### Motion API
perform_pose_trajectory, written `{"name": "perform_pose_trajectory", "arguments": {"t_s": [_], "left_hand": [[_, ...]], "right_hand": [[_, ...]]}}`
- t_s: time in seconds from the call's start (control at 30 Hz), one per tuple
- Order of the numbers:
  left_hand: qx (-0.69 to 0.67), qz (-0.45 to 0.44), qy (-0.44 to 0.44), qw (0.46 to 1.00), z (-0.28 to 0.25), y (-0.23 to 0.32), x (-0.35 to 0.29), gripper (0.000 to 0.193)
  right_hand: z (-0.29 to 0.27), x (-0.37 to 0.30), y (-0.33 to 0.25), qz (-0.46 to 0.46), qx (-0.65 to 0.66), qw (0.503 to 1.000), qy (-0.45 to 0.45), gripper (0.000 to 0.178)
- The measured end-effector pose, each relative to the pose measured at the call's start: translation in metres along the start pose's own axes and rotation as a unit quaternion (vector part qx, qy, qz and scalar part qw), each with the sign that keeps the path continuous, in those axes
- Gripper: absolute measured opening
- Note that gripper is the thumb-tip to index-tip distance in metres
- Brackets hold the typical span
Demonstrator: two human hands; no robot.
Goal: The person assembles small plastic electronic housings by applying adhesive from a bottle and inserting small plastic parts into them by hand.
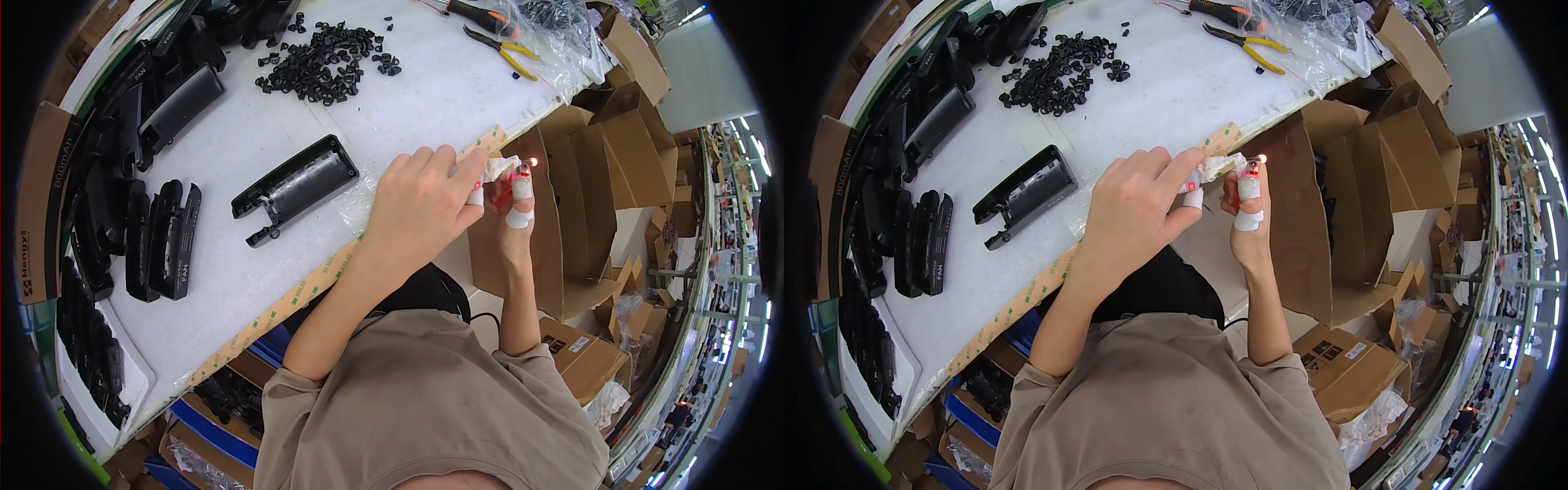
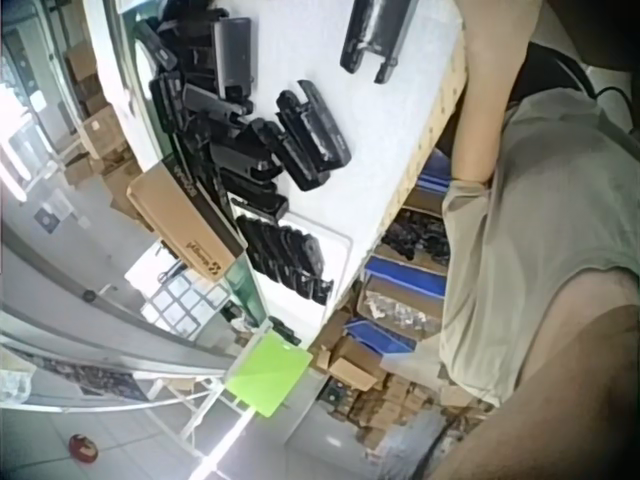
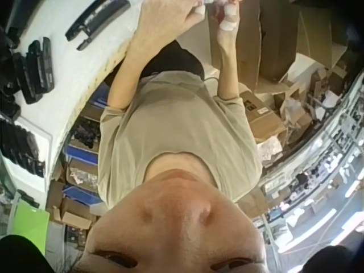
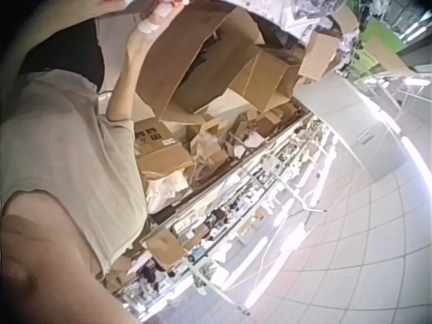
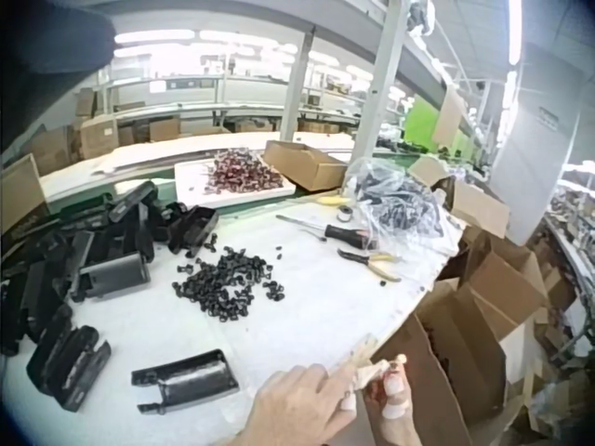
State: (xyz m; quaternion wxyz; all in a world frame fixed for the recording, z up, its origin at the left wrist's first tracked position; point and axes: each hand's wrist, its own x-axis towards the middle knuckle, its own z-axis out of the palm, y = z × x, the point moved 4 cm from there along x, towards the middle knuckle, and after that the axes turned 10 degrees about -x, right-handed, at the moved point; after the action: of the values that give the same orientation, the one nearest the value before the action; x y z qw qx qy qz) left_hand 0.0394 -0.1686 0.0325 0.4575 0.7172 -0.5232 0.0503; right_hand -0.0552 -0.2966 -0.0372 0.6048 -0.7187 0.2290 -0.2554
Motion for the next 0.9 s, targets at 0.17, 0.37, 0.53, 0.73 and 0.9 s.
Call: {"name": "perform_pose_trajectory", "arguments": {"t_s": [0.17,0.37,0.53,0.73,0.9], "left_hand": [[0.005,0.003,0.003,1.0,0.0,0.0,0.0,0.044],[0.011,0.007,0.007,1.0,0.002,0.0,-0.001,0.041],[0.01,0.011,0.017,1.0,0.002,0.0,0.0,0.039],[0.013,0.004,0.007,1.0,0.001,0.0,0.0,0.041],[0.021,0.008,-0.004,1.0,0.002,0.002,0.0,0.043]], "right_hand": [[-0.001,0.0,0.0,-0.018,-0.001,1.0,-0.016,0.065],[0.001,-0.002,-0.004,-0.022,-0.005,1.0,-0.011,0.059],[0.0,-0.003,-0.002,-0.013,-0.011,1.0,-0.012,0.062],[-0.011,-0.01,0.003,0.021,-0.021,0.999,-0.023,0.07],[-0.021,-0.032,0.028,0.074,0.011,0.997,-0.027,0.074]]}}
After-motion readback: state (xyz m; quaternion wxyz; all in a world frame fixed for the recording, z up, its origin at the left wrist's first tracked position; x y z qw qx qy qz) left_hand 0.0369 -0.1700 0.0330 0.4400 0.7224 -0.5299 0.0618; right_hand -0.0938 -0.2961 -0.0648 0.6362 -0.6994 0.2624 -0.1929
